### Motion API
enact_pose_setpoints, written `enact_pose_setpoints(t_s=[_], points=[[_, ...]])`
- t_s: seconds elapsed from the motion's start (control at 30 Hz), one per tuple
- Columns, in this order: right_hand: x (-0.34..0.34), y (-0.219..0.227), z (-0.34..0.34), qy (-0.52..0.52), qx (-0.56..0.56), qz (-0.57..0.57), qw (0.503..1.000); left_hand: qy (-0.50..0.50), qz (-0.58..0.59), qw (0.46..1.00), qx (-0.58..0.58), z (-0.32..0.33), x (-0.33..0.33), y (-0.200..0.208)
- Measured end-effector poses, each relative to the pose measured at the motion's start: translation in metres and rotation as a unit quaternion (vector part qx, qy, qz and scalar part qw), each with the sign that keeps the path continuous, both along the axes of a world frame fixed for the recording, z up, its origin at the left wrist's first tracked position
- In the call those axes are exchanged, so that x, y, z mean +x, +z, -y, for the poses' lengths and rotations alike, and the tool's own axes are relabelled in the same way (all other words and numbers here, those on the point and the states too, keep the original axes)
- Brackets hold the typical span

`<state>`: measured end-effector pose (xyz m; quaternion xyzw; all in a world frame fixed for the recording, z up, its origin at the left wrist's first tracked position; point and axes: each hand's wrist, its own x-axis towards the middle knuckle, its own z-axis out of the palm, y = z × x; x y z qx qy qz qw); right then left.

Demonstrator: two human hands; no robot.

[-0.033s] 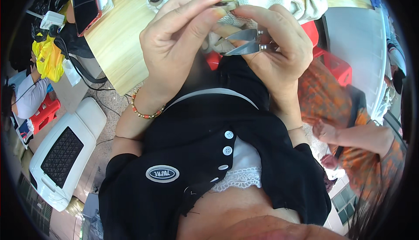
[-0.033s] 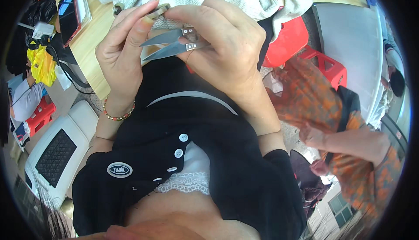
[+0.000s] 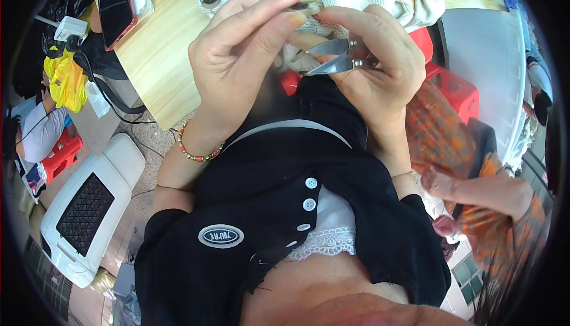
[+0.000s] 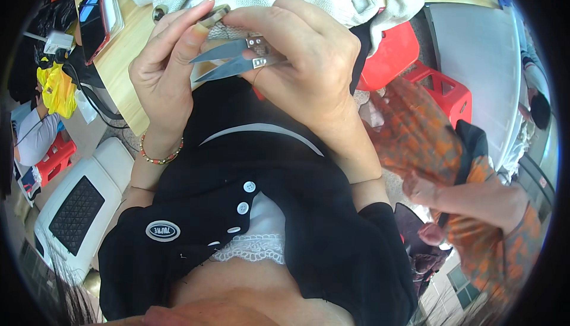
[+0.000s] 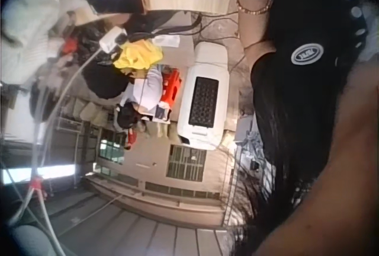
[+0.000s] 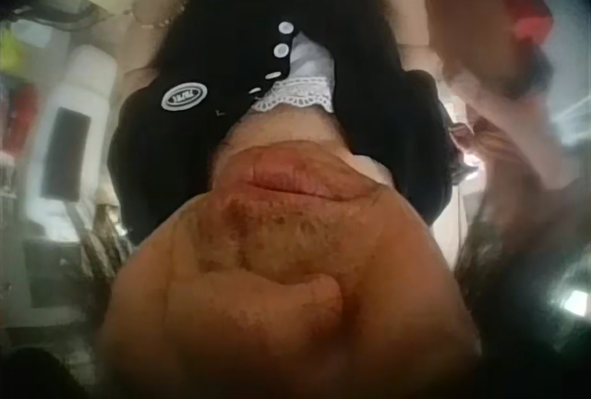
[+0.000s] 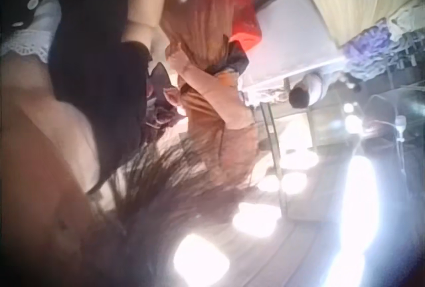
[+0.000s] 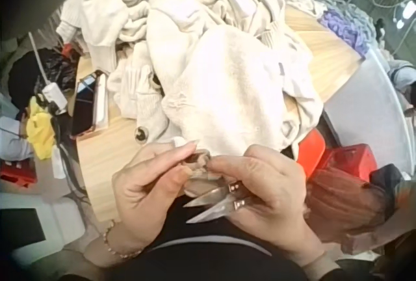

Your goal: The person trims threads and removes buttons from a knitted sweater using thread snips, stacks it onto a pile of garments on the table, and then cuts buttons and loose threads from another sweater.

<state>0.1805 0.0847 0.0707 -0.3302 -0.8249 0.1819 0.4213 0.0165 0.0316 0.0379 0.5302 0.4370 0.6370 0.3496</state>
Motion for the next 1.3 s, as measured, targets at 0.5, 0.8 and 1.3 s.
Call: enact_pose_setpoints(t_s=[0.5, 0.8, 1.3], points=[[0.002, 0.000, -0.001, 0.038, 0.017, -0.013, 0.999, -0.032, 0.029, 0.999, -0.022, 0.001, 0.000, -0.009], [0.015, 0.013, 0.004, 0.251, -0.015, 0.021, 0.968, -0.020, 0.156, 0.983, -0.092, 0.000, -0.002, -0.014], [0.027, -0.003, -0.014, 0.051, 0.022, 0.046, 0.997, -0.079, 0.179, 0.976, -0.097, 0.001, 0.000, -0.011]])
